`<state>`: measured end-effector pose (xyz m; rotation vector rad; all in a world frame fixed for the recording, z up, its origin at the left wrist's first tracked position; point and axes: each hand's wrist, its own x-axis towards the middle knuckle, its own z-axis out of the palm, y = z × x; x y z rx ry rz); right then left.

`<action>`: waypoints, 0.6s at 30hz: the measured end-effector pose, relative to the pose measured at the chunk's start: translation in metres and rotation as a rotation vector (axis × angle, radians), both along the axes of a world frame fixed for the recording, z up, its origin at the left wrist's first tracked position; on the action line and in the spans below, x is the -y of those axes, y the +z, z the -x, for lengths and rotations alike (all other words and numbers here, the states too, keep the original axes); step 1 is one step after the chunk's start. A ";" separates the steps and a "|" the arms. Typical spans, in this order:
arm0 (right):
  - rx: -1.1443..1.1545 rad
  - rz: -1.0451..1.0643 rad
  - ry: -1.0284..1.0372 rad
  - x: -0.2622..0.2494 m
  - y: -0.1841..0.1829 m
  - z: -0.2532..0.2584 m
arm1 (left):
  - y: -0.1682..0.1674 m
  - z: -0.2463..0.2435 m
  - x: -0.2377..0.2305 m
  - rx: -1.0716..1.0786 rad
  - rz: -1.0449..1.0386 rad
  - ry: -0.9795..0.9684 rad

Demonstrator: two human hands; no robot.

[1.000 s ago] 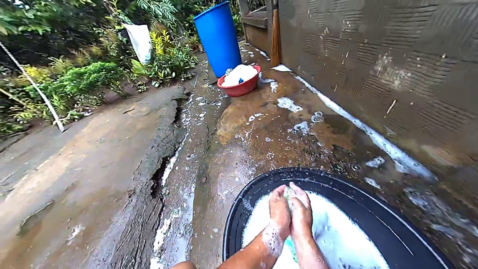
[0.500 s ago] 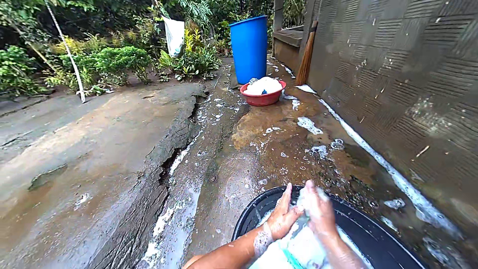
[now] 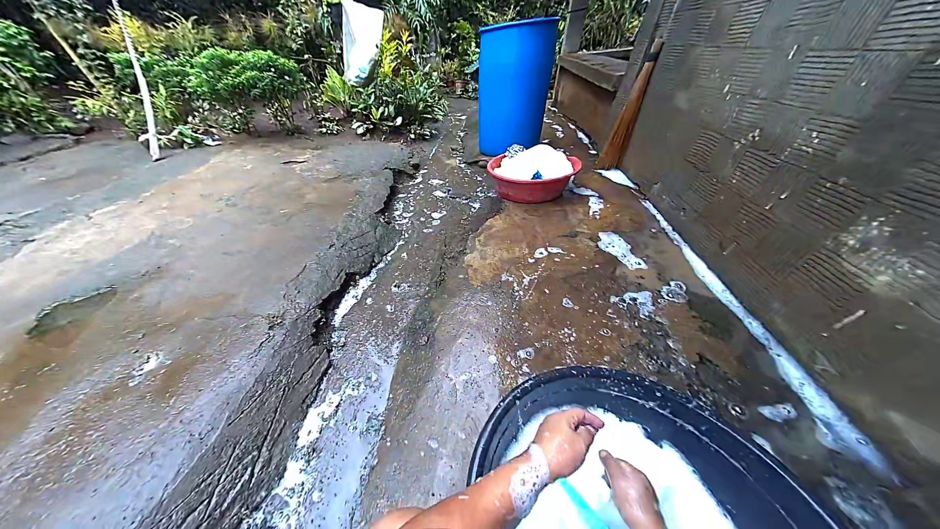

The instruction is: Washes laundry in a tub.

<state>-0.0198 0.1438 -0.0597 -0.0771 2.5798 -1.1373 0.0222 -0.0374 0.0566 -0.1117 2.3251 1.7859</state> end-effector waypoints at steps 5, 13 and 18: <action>0.261 0.686 -0.241 0.020 0.051 0.012 | -0.023 -0.003 -0.011 0.261 -0.235 0.022; 0.372 0.367 -0.049 -0.001 0.074 -0.014 | -0.027 -0.002 0.003 0.312 -0.358 0.079; 0.651 0.167 -0.004 -0.038 0.054 -0.025 | -0.050 -0.006 0.028 0.414 0.319 -0.192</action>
